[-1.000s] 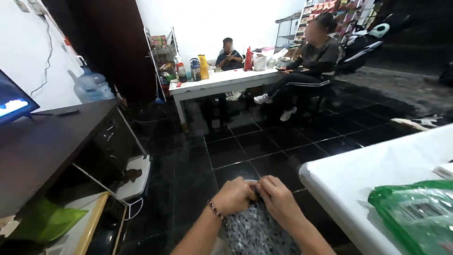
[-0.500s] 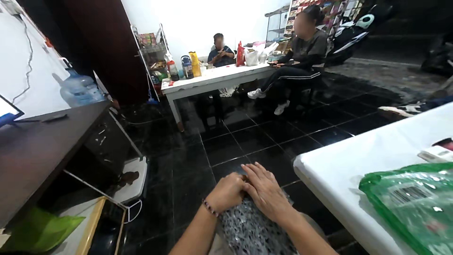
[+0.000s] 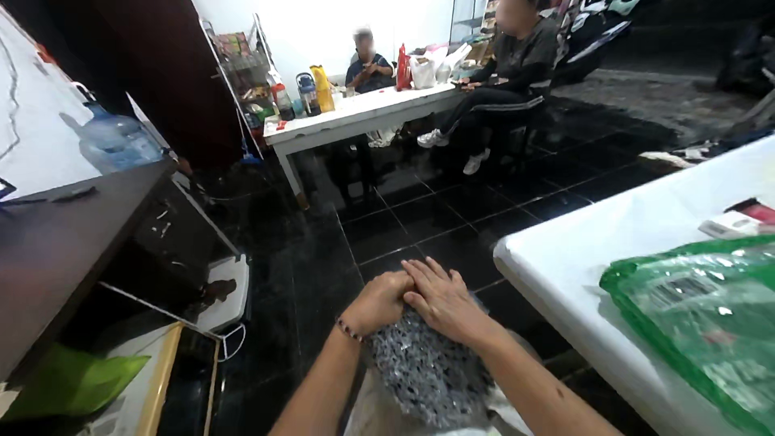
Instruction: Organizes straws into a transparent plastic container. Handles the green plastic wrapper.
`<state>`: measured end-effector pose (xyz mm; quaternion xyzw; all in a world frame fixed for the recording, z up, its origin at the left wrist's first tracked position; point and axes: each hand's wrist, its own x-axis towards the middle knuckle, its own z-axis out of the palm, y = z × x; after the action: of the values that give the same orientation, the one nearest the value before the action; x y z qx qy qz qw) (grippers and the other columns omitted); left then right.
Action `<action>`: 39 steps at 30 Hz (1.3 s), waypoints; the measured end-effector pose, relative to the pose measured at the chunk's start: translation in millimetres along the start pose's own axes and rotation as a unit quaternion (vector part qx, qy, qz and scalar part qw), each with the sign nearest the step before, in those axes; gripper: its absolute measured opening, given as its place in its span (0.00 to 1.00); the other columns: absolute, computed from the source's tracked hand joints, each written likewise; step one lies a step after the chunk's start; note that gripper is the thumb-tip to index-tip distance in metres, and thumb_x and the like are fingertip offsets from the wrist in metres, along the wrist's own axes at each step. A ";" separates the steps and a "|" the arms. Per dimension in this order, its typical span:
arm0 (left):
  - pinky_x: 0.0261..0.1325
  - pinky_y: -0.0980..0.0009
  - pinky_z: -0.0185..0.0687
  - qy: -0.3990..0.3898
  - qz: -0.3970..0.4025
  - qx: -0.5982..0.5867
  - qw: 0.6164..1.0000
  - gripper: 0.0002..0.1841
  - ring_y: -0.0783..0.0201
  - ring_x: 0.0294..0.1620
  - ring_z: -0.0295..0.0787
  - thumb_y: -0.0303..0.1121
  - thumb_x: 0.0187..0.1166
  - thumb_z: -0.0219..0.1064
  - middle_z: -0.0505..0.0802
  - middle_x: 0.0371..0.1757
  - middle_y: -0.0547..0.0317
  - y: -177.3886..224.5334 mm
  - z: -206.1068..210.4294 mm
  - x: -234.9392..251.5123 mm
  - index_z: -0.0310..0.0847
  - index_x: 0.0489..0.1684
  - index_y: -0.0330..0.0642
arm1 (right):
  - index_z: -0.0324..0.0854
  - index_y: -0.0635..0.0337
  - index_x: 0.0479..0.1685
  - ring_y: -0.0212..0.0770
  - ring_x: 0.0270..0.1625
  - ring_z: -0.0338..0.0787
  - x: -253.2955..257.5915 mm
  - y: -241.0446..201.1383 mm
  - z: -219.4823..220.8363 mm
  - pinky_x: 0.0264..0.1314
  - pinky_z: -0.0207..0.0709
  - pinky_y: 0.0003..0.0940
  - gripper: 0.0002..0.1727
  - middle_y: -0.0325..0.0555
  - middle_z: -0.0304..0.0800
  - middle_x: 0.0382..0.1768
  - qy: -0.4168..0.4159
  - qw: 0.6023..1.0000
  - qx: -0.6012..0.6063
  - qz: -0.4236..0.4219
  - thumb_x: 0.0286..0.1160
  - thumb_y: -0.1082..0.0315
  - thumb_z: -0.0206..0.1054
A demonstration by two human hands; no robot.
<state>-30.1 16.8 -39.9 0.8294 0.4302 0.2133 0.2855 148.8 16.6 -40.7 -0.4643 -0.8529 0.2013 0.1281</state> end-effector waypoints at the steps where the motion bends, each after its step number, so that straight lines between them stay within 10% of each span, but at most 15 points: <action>1: 0.70 0.48 0.80 0.005 -0.001 -0.008 1.000 0.11 0.46 0.61 0.89 0.18 0.76 0.63 0.91 0.56 0.37 -0.4 0.5 -0.6 0.85 0.52 0.25 | 0.56 0.53 0.94 0.64 0.94 0.49 0.6 -1.6 -3.3 0.85 0.40 0.79 0.40 0.52 0.59 0.91 -0.020 1.000 0.000 0.007 0.91 0.38 0.39; 5: 0.69 0.51 0.81 0.033 0.002 -0.003 0.999 0.12 0.49 0.62 0.89 0.16 0.78 0.59 0.90 0.59 0.39 -4.5 4.0 -3.5 0.85 0.54 0.26 | 0.56 0.55 0.94 0.61 0.94 0.53 1.8 5.7 -9.1 0.89 0.40 0.73 0.35 0.53 0.61 0.90 -0.024 0.996 0.088 -0.002 0.94 0.45 0.41; 10: 0.67 0.53 0.84 0.082 0.010 -0.007 0.997 0.11 0.49 0.70 0.84 0.12 0.73 0.61 0.81 0.73 0.39 -14.3 5.0 -9.5 0.78 0.50 0.27 | 0.69 0.63 0.84 0.50 0.83 0.75 -15.9 25.0 -20.9 0.84 0.67 0.48 0.32 0.56 0.74 0.82 0.156 0.965 0.204 -0.050 0.94 0.50 0.41; 15: 0.63 0.47 0.86 0.090 -0.058 -0.044 0.993 0.25 0.44 0.60 0.91 0.15 0.79 0.59 0.85 0.69 0.35 -19.8 1.8 -12.3 0.66 0.76 0.31 | 0.72 0.63 0.83 0.64 0.87 0.68 -26.7 29.6 3.7 0.85 0.60 0.65 0.39 0.60 0.73 0.82 0.205 0.975 0.046 -0.073 0.91 0.41 0.40; 23: 0.58 0.52 0.84 0.086 -0.093 -0.080 0.989 0.19 0.49 0.52 0.89 0.15 0.82 0.53 0.89 0.56 0.36 -31.8 -6.6 -11.8 0.72 0.70 0.29 | 0.66 0.55 0.89 0.61 0.91 0.62 -16.3 18.3 11.7 0.85 0.52 0.73 0.38 0.53 0.67 0.87 0.105 0.992 0.013 -0.075 0.90 0.40 0.41; 39: 0.65 0.68 0.81 0.062 -0.211 -0.335 0.916 0.23 0.70 0.60 0.86 0.32 0.91 0.48 0.86 0.70 0.54 -56.3 -8.4 -25.0 0.68 0.84 0.44 | 0.64 0.42 0.91 0.62 0.92 0.58 13.2 17.8 3.5 0.83 0.49 0.76 0.34 0.51 0.63 0.90 -0.002 0.999 0.007 -0.043 0.89 0.40 0.49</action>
<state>-81.9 24.7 -73.4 0.5600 0.5153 0.3305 0.5583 153.5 35.6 -51.6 -0.4258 -0.8709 0.2026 0.1382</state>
